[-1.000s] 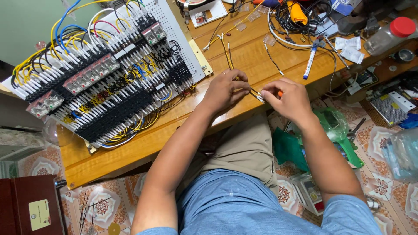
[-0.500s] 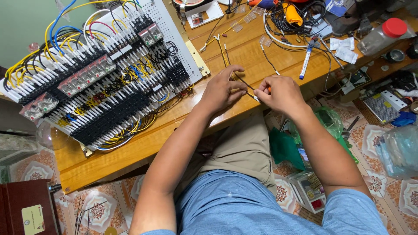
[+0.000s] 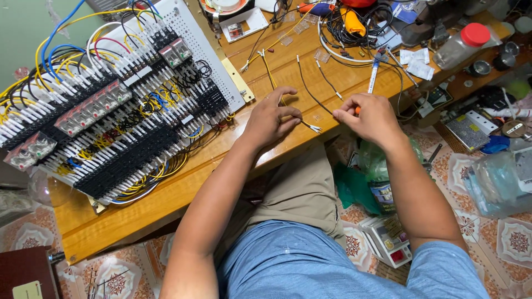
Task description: Wiring an electrical control panel by connecting individual wires to terminal blocks using a screwdriver.
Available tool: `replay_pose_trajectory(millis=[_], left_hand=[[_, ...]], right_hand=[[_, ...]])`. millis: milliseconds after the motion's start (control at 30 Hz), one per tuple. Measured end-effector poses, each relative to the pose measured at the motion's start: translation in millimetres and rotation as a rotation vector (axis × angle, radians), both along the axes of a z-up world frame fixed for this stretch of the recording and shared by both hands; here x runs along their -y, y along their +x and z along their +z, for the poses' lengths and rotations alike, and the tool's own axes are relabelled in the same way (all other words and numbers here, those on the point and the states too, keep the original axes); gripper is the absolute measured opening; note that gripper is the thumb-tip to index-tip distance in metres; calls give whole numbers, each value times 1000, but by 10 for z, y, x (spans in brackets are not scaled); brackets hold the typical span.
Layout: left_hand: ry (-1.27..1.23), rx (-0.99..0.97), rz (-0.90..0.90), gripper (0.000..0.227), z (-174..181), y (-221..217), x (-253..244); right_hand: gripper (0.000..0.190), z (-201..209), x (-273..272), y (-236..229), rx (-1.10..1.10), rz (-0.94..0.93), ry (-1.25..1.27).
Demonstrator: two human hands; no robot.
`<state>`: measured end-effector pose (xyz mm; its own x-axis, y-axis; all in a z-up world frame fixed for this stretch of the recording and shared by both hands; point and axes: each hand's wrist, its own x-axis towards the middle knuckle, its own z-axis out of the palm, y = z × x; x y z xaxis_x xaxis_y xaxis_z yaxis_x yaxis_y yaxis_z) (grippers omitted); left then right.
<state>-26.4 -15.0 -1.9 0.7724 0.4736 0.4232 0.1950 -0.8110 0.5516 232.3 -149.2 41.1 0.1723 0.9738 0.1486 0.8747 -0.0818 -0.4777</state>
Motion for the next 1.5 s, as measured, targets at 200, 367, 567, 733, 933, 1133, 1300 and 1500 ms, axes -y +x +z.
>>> replay_pose_trajectory(millis=[200,367,567,733,933,1133,1300,1500], left_hand=[[-32,-5,9,10,31,-1,11],[-53,-34,22,12,91,-15,29],[-87,-39,45,12,117,-14,35],[-118,-42,80,13,149,-10,51],[-109,-36,79,15,111,-7,26],[-69,18,45,13,46,6,9],[-92,-7,53,15,43,19,-6],[-95,-7,56,15,41,12,-11]], right_hand=[[19,-13,-297,151,155,-25,48],[17,-105,-453,207,233,-90,-115],[18,-109,-270,291,182,-127,-199],[16,10,-152,308,118,-110,-176],[17,114,-100,618,-1,-159,114],[27,158,-539,1061,203,-121,-84],[22,26,-797,1334,308,-163,-160],[18,-214,-886,1694,397,-225,22]])
